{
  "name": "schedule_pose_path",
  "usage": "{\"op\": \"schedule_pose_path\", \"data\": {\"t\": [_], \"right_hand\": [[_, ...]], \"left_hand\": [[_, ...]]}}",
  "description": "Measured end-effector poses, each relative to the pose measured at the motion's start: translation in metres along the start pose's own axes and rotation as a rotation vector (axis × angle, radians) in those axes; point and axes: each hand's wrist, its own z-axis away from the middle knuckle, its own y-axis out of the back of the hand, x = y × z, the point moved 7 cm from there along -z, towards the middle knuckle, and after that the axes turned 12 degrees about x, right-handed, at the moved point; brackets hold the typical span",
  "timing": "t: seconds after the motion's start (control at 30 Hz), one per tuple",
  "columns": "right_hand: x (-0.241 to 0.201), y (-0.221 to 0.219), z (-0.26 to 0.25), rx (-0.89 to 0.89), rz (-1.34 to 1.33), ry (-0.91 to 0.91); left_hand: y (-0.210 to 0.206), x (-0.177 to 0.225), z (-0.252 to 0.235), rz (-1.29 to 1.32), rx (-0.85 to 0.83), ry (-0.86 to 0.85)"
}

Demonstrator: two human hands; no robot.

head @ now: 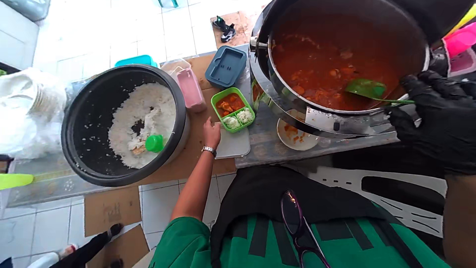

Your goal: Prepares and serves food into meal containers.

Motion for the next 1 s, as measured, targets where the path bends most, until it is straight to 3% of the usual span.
{"op": "schedule_pose_path", "data": {"t": [0.07,0.17,0.27,0.37,0.43,0.5,0.63,0.73,0.8,0.87,0.93,1.0], "right_hand": [[-0.035,0.013,-0.002,0.178,-0.121,0.018],[-0.122,0.009,-0.001,0.181,-0.414,0.153],[-0.195,-0.076,0.012,-0.266,-0.701,0.238],[-0.255,-0.201,0.048,-0.764,-0.681,0.277],[-0.281,-0.262,0.078,-0.878,-0.555,0.324],[-0.302,-0.284,0.096,-0.88,-0.49,0.384],[-0.313,-0.255,0.093,-0.55,-0.625,0.463],[-0.299,-0.229,0.087,-0.269,-0.699,0.528],[-0.296,-0.217,0.084,-0.21,-0.721,0.549],[-0.29,-0.205,0.073,-0.193,-0.768,0.438],[-0.276,-0.197,0.056,-0.241,-0.87,0.186],[-0.262,-0.196,0.039,-0.369,-1.044,-0.122]], "left_hand": [[0.028,-0.011,0.012,-0.22,0.13,-0.121],[0.04,-0.059,0.025,-0.416,0.118,-0.008],[0.034,-0.083,0.035,-0.423,0.035,0.098],[0.034,-0.084,0.042,-0.392,0.014,0.119],[0.037,-0.081,0.051,-0.347,-0.015,0.161],[0.04,-0.085,0.062,-0.246,-0.038,0.209],[0.058,-0.095,0.088,0.116,-0.071,0.334],[0.071,-0.07,0.104,0.41,-0.111,0.413],[0.08,-0.046,0.112,0.565,-0.128,0.405],[0.085,-0.028,0.112,0.652,-0.095,0.3],[0.084,-0.027,0.108,0.633,-0.033,0.212],[0.07,-0.033,0.102,0.598,-0.076,0.175]]}}
